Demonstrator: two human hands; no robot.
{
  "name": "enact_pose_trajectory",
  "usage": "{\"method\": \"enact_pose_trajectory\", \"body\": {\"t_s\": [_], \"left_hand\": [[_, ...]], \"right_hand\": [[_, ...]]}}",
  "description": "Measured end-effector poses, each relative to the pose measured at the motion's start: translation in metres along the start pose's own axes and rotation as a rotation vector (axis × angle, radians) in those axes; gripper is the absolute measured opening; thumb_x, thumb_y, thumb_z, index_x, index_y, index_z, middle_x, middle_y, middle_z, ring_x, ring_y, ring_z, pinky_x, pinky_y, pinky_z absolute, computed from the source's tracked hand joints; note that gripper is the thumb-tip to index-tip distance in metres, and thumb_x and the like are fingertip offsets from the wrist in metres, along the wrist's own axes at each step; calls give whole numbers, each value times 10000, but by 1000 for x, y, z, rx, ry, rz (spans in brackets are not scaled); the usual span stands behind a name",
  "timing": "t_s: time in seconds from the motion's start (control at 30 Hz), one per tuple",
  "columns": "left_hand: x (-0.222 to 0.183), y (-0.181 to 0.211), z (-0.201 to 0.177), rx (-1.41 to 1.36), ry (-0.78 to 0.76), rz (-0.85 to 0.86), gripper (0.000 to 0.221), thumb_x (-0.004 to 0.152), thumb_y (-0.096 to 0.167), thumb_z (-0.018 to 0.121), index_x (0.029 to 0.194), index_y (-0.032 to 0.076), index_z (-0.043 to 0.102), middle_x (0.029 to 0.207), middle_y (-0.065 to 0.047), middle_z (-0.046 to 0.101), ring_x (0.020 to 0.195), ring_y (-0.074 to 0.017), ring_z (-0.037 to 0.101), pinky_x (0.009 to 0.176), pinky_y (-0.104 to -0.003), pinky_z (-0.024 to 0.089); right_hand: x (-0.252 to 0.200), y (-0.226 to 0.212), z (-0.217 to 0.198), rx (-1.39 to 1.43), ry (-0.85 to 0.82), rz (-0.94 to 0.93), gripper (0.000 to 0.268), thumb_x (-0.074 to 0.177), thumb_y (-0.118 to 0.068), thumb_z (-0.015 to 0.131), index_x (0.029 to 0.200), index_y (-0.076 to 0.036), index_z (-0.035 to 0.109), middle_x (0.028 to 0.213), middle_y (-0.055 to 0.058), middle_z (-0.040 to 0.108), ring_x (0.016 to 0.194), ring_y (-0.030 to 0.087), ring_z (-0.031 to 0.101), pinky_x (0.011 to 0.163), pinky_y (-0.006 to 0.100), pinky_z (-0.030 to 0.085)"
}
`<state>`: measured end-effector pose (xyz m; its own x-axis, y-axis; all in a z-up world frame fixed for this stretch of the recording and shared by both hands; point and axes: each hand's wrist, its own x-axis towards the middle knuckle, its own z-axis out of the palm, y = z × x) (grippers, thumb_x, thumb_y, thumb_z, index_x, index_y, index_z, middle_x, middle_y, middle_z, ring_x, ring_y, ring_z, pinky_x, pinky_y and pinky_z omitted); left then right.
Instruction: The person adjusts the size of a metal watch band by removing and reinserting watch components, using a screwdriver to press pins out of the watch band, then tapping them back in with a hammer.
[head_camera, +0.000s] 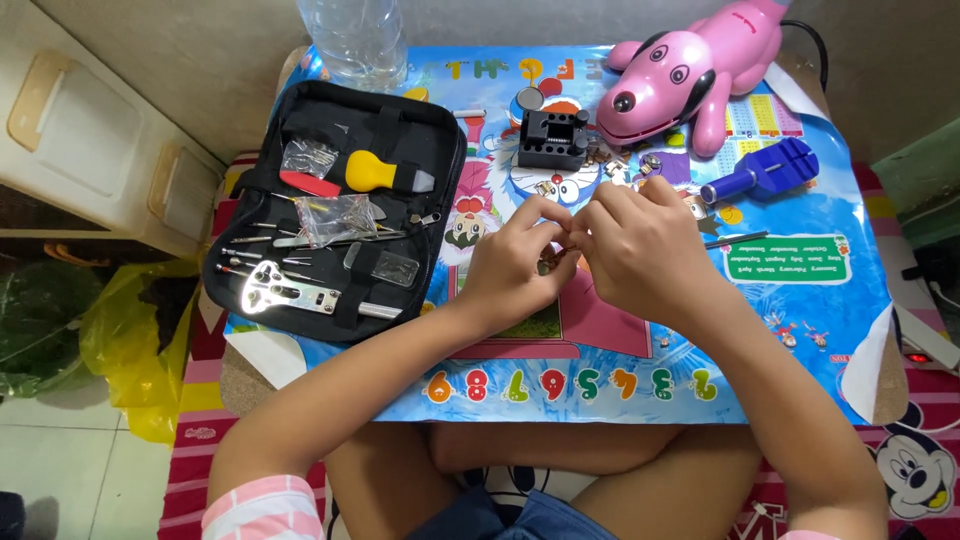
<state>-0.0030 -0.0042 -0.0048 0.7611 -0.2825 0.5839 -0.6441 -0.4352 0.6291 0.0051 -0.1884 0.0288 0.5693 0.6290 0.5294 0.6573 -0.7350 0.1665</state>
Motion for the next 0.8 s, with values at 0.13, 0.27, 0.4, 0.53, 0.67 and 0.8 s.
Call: {"method": "enact_pose_trajectory", "body": {"t_s": [0.13,0.27,0.4,0.53,0.67,0.8], "left_hand": [[-1,1,-1,21,-15,2,61,846,128,735,845,104,679,1019,79,633,678,-243,743,586,-440,608],[-1,1,-2,26,-13,9,80,884,147,702,821,117,664,1007,93,624,660,-217,738,589,-415,610],[-2,2,0,44,0,-7,129,909,163,679,789,124,652,993,118,620,631,-172,728,582,-386,609],[1,4,-2,42,60,-20,169,894,154,677,738,116,624,966,124,618,629,-179,726,574,-361,607],[6,7,-2,-1,77,8,215,896,146,682,699,105,603,940,98,608,628,-225,717,578,-366,606],[3,9,-1,36,111,40,232,882,122,679,672,103,583,923,87,610,645,-266,709,571,-363,598]], "right_hand": [[9,-4,-8,-85,50,-56,228,1003,-156,592,784,-99,619,733,7,497,648,201,549,675,345,364],[13,-6,-10,-150,80,-104,183,920,-118,627,740,-107,589,711,6,467,629,205,529,670,353,366],[13,-7,-5,-167,110,-119,189,896,-108,621,713,-109,574,694,2,448,610,204,513,667,348,357],[12,-9,3,-168,117,-112,215,840,-96,652,651,-131,557,680,0,460,590,188,492,655,353,360],[14,-9,-2,-32,94,-13,234,854,-106,691,647,-130,584,658,-9,482,588,181,525,646,349,364],[7,-13,0,255,13,183,250,919,-124,719,681,-107,643,628,-24,519,574,183,559,619,334,371]]}}
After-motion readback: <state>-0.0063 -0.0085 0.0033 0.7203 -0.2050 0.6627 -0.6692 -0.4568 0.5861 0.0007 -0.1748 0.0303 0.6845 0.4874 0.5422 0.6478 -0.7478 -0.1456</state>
